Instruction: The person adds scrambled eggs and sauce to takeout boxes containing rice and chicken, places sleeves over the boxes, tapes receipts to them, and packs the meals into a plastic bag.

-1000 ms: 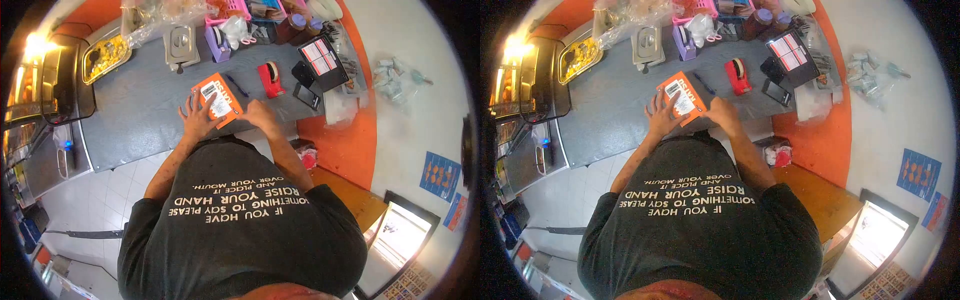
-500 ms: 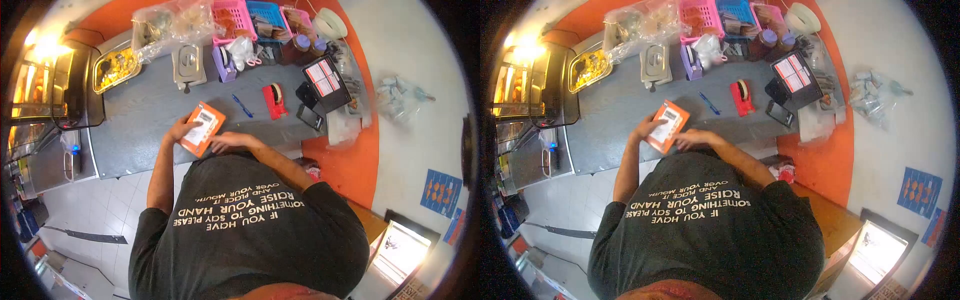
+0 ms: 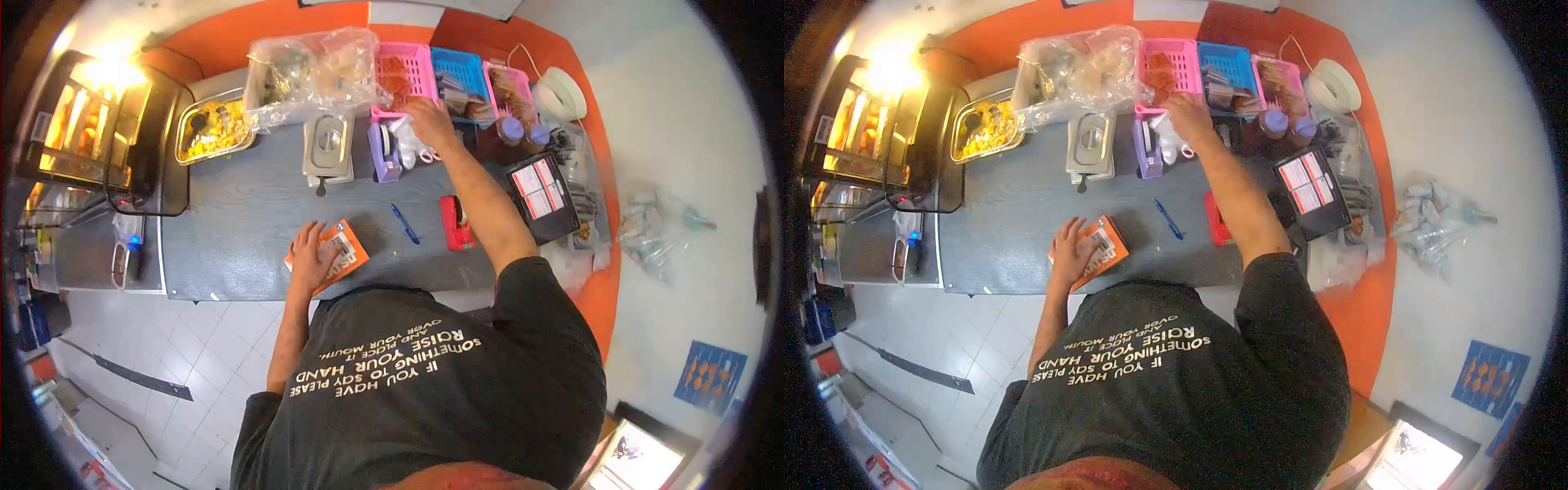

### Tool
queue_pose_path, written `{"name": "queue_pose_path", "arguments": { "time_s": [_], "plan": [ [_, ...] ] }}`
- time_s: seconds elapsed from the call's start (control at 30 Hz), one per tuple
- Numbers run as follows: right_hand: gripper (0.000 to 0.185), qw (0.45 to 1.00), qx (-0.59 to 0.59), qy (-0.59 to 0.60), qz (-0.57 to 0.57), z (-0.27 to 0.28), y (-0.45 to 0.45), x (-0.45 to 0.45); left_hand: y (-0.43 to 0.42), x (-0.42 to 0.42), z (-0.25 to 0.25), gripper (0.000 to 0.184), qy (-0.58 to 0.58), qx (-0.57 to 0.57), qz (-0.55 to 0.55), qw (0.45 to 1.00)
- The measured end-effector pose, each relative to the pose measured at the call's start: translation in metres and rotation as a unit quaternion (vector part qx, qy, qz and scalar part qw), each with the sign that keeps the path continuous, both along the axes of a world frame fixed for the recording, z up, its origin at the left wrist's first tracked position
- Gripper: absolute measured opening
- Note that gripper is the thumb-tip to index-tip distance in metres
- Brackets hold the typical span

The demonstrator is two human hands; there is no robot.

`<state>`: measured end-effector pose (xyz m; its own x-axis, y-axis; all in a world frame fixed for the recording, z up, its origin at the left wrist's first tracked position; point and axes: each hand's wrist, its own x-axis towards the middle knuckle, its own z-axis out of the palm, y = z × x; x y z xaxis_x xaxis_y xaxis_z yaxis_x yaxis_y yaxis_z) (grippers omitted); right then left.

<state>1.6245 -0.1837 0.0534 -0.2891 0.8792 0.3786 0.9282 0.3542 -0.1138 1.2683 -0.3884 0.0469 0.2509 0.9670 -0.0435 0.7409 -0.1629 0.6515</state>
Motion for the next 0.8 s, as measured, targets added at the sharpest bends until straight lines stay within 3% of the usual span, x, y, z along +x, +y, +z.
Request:
{"name": "queue_pose_path", "arguments": {
  "time_s": [0.07,0.13,0.27,0.43,0.5,0.63,0.67,0.7,0.73,0.8],
  "plan": [
    [0.022,1.000,-0.001,-0.025,0.000,0.001,0.009,-0.002,-0.005,-0.005,0.008,0.058,0.014,0.005,0.002,1.000],
    [0.014,0.992,-0.093,-0.079,-0.042,0.015,0.010,-0.003,-0.009,-0.011,0.014,0.054,0.019,0.015,0.009,1.000],
    [0.012,0.992,-0.120,0.005,-0.037,0.028,0.005,0.005,-0.015,-0.015,0.012,0.049,0.002,0.003,0.048,0.999],
    [0.017,0.998,-0.010,0.058,0.014,0.028,-0.001,0.026,-0.019,-0.005,0.006,0.047,-0.029,-0.006,0.062,0.998],
    [0.012,0.983,0.074,0.164,0.036,0.033,-0.003,0.029,-0.019,0.001,0.009,0.046,0.025,0.003,0.052,0.998],
    [0.013,0.973,0.100,0.197,0.067,0.038,-0.001,0.027,-0.015,0.008,0.016,0.045,0.050,0.023,0.063,0.997],
    [0.014,0.917,0.059,0.393,0.040,0.039,0.003,0.025,-0.013,0.009,0.017,0.045,0.047,0.028,0.063,0.997],
    [0.014,0.820,0.015,0.572,0.013,0.040,0.007,0.023,-0.009,0.010,0.019,0.045,0.043,0.035,0.064,0.996],
    [0.014,0.820,0.013,0.572,0.015,0.043,0.011,0.025,-0.007,0.010,0.020,0.045,0.043,0.034,0.067,0.996],
    [0.013,0.698,-0.054,0.712,-0.048,0.047,0.017,0.029,-0.006,0.011,0.023,0.045,0.034,0.032,0.071,0.996]
  ]
}}
